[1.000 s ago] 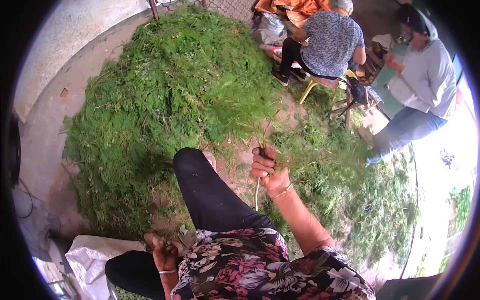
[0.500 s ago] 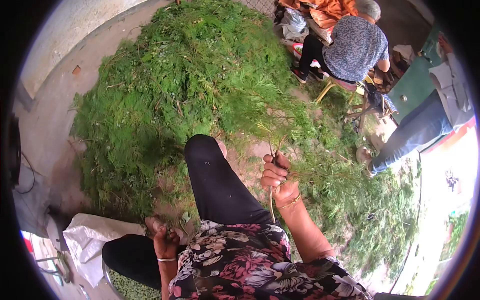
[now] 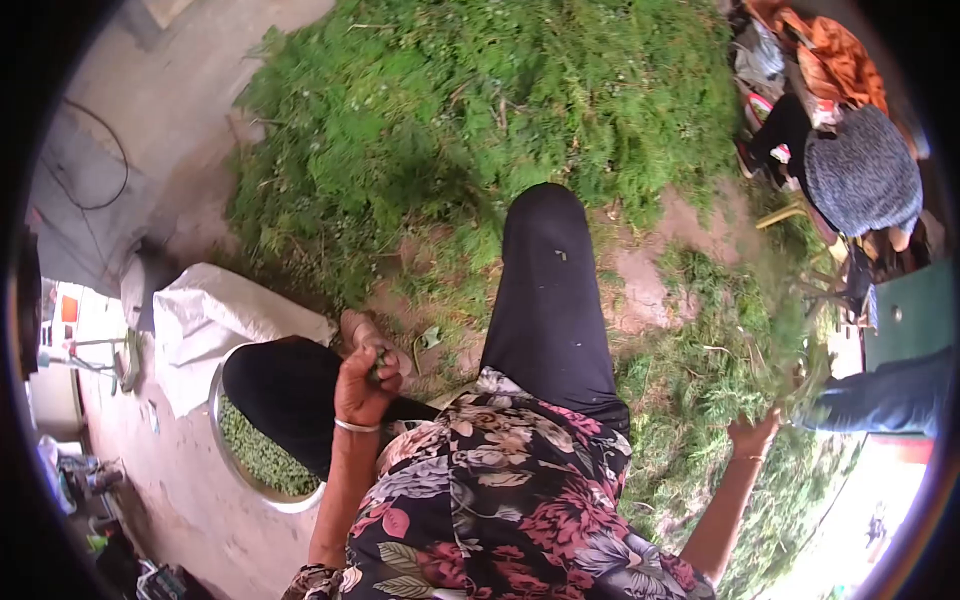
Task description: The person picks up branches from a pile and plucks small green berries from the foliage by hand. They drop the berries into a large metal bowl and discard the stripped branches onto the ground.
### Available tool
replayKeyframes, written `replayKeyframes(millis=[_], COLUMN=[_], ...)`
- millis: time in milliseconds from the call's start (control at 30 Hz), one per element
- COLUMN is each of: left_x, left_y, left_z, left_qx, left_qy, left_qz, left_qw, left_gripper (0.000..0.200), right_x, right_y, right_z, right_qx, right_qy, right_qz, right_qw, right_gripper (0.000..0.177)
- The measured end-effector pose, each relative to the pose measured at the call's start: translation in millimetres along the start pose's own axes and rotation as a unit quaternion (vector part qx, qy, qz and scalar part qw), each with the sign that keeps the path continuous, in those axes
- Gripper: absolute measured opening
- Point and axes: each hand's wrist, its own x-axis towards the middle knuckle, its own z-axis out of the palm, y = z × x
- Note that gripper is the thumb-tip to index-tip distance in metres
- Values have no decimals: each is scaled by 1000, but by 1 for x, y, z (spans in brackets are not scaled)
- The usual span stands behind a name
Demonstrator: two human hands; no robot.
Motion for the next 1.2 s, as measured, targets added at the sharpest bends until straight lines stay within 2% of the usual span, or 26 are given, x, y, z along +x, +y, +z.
replayKeyframes(millis=[33, 67, 133, 167, 200, 233, 267, 333, 400, 467, 500, 533, 567, 600, 633, 667, 767, 833, 900, 933, 1000, 1033, 1067, 1100, 1167, 1200], left_x=[-5, -11, -30, -40, -52, -65, -79, -107, -133, -152, -155, -158, -159, -158, -155, -151, -115, -79, -33, -10, 45, 77, 99, 138, 199, 226], left_y=[11, 24, 63, 84, 106, 127, 147, 175, 195, 203, 200, 197, 192, 190, 192, 198, 224, 243, 269, 272, 289, 293, 288, 286, 265, 246], left_z=[5, 11, 16, 14, 9, 0, -11, -35, -80, -136, -163, -158, -152, -148, -157, -158, -151, -98, -84, -64, -55, -68, -50, -79, -102, -116], left_qx=[10, 33, 52, 65, 78, 87, 95, 113, 113, 126, 130, 130, 264, 388, 423, 422, 387, 436, 509, 560, 711, 786, 824, 886, 931, 928], left_qy=[-16, -15, -49, -63, -76, -75, -73, 121, 159, 261, 319, 323, 436, 531, 537, 539, 470, 406, 338, 319, 192, 135, 98, 81, 114, 149], left_qz=[17, 58, 147, 194, 243, 273, 302, 384, 398, 373, 402, 404, 321, 225, 218, 219, 263, 245, 178, 174, 120, 133, 143, 151, 38, -21], left_qw=[1000, 998, 987, 977, 964, 955, 946, 908, 897, 881, 848, 846, 798, 719, 697, 696, 748, 765, 771, 744, 666, 588, 540, 430, 344, 340], left_gripper=[18, 19, 17, 17, 18, 18, 19, 17, 16, 16, 29, 29, 36, 43, 54, 54, 50, 44, 45, 45, 44, 41, 37, 31, 28, 31], right_x=[59, 49, 55, 58, 61, 63, 52, 14, -12, -66, -66, -69, -73, -78, -96, -110, -144, -175, -205, -220, -247, -253, -259, -266, -282, -288], right_y=[27, 40, 70, 79, 87, 95, 94, 77, 69, 53, 48, 46, 44, 42, 35, 30, 21, 18, 20, 23, 32, 39, 46, 54, 69, 75], right_z=[-34, -27, -3, 6, 18, 33, 56, 113, 150, 186, 198, 209, 221, 234, 248, 262, 305, 340, 373, 388, 418, 433, 444, 457, 478, 485], right_qx=[18, 37, 85, 80, 35, -10, -16, 14, 23, -145, -151, -153, -168, -183, -171, -172, -165, -178, -204, -204, -250, -270, -274, -301, -352, -354], right_qy=[-17, -56, -14, -18, -192, -361, -368, -572, -585, -405, -403, -406, -400, -394, -382, -384, -421, -424, -443, -445, -516, -539, -542, -560, -584, -591], right_qz=[73, 138, 259, 266, 257, 241, 249, 222, 219, 9, 15, 17, -6, -28, -28, -28, -142, -182, -239, -238, -280, -289, -286, -278, -252, -245], right_qw=[997, 988, 962, 961, 947, 901, 896, 789, 781, 903, 903, 901, 901, 900, 908, 907, 881, 869, 839, 839, 770, 743, 741, 720, 686, 682], right_gripper=[77, 80, 55, 55, 40, 29, 29, 23, 21, 28, 31, 31, 31, 30, 28, 28, 27, 28, 28, 28, 27, 26, 26, 26, 26, 26])
